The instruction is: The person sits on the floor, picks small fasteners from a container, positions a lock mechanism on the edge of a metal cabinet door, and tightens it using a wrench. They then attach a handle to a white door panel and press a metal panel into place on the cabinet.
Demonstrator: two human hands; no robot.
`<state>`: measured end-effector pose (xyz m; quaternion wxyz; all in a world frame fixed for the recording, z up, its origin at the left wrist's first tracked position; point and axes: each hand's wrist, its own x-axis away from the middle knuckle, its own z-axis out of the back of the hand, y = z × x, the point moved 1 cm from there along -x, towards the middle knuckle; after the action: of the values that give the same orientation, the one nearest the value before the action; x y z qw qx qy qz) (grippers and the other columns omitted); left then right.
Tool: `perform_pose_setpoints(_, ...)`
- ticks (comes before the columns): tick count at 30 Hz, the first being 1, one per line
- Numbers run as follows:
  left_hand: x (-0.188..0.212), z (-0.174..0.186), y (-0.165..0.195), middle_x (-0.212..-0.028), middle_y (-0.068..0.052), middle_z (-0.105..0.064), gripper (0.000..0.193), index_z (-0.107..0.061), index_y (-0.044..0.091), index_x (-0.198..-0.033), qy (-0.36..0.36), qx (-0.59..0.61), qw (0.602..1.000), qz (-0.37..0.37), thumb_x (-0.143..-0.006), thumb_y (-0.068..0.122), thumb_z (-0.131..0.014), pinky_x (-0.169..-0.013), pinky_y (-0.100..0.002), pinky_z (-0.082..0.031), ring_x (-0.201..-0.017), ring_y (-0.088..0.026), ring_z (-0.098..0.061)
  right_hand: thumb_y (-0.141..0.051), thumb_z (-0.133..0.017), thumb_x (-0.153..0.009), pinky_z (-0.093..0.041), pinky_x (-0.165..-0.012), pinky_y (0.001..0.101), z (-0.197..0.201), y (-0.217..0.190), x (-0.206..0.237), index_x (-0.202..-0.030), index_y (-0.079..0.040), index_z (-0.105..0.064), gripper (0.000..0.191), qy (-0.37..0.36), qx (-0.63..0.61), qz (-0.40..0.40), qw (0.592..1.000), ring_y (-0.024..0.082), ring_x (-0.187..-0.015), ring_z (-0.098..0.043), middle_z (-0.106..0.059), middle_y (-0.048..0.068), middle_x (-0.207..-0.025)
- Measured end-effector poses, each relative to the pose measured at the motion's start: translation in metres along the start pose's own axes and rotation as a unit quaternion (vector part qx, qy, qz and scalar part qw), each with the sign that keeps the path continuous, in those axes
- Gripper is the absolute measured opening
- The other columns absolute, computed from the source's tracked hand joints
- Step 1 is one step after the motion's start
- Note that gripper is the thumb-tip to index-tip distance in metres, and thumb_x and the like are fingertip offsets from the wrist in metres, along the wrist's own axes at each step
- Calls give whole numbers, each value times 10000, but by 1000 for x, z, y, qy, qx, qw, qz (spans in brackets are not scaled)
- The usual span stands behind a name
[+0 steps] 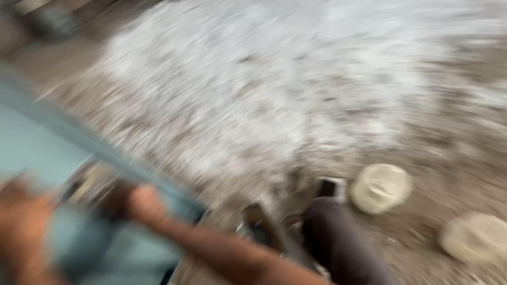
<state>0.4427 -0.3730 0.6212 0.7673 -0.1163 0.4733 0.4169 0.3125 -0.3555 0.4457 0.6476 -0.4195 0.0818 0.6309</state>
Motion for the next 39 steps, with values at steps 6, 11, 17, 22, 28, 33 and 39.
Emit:
perform_pose_setpoints(6,-9,0,24,-827,-196,-652,230,-610,61,-822,58,11,998,38,-931,210,-747,-657,-548,-457,-772,-441,-603,-193,-723,-826,-577,-596,429,36,9,2,-1165,-83,-709,356,32,-189,-39,981,290,-684,-723,-747,141,-870)
perform_pose_setpoints(11,-8,28,88,-826,-181,-731,190,-629,84,-896,18,-42,989,137,-904,251,-718,-684,-594,-522,-822,-465,-685,-162,-768,-910,-599,-700,386,110,-23,17,-1071,-35,-741,206,118,-302,-108,940,271,-799,-764,-756,177,-920)
perform_pose_setpoints(17,-12,41,114,-867,-191,-754,201,-631,81,-1002,-1,-20,983,181,-937,263,-685,-718,-567,-563,-852,-450,-717,-109,-733,-955,-608,-729,323,141,-33,25,-1186,-30,-730,244,89,-315,-109,938,198,-822,-754,-755,137,-974)
perform_pose_setpoints(22,-13,40,118,-856,-181,-759,203,-631,66,-1011,-4,-17,983,185,-934,244,-687,-701,-540,-576,-850,-418,-734,-106,-758,-955,-609,-754,324,134,-22,26,-1106,12,-744,192,104,-283,-82,950,183,-836,-754,-757,152,-984)
perform_pose_setpoints(28,-13,34,125,-851,-157,-768,202,-637,63,-1039,-6,-4,982,191,-934,231,-677,-684,-504,-595,-835,-369,-758,-154,-783,-942,-608,-735,302,133,-10,24,-1086,10,-762,220,80,-280,-111,950,146,-821,-749,-773,126,-959)
perform_pose_setpoints(33,-13,30,128,-853,-161,-765,215,-639,62,-1055,-10,-13,980,196,-937,237,-680,-680,-504,-593,-830,-373,-755,-182,-773,-934,-595,-711,270,133,-10,23,-1100,24,-761,264,67,-334,-188,921,96,-779,-736,-801,103,-873)
perform_pose_setpoints(39,-13,28,131,-856,-154,-768,208,-638,59,-1041,-13,-9,980,200,-944,238,-678,-693,-501,-594,-836,-364,-757,-229,-780,-943,-569,-661,256,139,-10,23,-1080,22,-768,287,43,-332,-209,919,81,-720,-732,-790,82,-802)
